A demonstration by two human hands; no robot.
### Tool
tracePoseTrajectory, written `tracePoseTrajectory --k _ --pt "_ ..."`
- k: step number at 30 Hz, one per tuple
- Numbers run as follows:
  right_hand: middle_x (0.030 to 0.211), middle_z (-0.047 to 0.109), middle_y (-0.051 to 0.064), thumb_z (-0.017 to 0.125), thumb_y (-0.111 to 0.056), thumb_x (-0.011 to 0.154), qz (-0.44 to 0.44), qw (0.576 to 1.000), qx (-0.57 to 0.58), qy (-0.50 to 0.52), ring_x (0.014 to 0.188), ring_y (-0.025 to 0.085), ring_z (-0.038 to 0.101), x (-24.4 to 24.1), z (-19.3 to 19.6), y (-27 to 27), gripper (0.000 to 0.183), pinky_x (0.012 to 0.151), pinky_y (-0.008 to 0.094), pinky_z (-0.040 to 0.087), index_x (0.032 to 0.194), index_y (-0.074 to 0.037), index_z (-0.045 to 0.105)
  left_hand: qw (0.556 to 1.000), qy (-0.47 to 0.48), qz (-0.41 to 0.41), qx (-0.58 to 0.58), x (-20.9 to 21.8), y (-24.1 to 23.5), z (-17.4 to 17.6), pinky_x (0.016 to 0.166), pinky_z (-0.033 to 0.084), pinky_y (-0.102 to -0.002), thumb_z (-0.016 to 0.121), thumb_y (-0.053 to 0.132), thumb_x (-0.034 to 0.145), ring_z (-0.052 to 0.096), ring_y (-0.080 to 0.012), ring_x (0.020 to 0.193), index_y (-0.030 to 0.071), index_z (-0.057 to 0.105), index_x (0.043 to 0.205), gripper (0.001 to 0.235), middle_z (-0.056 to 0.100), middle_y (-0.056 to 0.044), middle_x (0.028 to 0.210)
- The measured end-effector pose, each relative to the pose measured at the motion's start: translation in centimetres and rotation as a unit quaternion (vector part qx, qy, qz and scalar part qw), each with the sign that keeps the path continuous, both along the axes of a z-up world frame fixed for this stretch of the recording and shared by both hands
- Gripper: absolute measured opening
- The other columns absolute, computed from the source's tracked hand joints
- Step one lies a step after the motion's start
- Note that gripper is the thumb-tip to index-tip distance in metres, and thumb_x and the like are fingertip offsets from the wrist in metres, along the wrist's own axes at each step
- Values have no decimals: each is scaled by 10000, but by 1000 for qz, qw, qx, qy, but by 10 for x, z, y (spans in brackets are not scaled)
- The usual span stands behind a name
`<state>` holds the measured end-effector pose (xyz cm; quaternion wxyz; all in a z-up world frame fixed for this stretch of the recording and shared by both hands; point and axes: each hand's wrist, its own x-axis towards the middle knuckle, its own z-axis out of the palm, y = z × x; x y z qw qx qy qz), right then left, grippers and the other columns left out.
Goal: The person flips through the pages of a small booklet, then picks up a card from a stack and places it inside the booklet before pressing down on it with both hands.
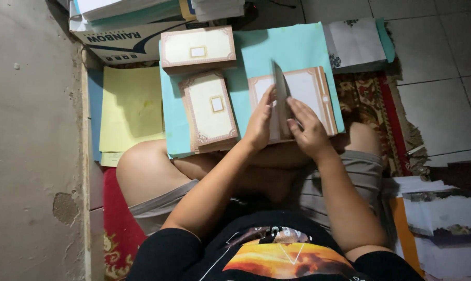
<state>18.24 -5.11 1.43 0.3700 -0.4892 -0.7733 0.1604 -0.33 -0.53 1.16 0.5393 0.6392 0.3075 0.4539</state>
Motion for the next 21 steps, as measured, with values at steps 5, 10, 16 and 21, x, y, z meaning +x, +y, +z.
tracePoseTrajectory --k 5,10,16,21 --pt "1442 622 150 596 -263 1016 -42 990 59 -124 1343 365 562 -2 -23 5 441 1076 477 433 1406 -61 639 971 -205 53 -111 5 5 1 1285 70 -571 277 566 1101 155 -403 1552 61 95 1655 771 167 -272 1663" --pt "1386 684 48 624 -105 957 -81 988 62 -119 1314 295 603 2 -35 7 361 1031 426 461 1299 -124 735 966 44 212 139 8 12 2 1303 48 -536 571 232 1065 45 -418 1609 103 138 1684 767 83 -215 1734" --pt "1315 706 131 665 46 808 -87 988 32 -119 1315 344 602 8 -42 13 248 1031 472 486 1029 -32 745 851 473 44 225 47 52 -77 1153 357 -649 740 358 807 388 -380 1477 119 482 1493 771 432 -145 1582" --pt "1381 672 173 610 25 925 -62 996 -7 -57 1315 415 583 5 -28 12 375 1088 506 464 1279 -29 721 836 467 162 238 43 27 -37 1230 232 -587 490 224 955 380 -389 1501 61 371 1582 659 387 -193 1623"
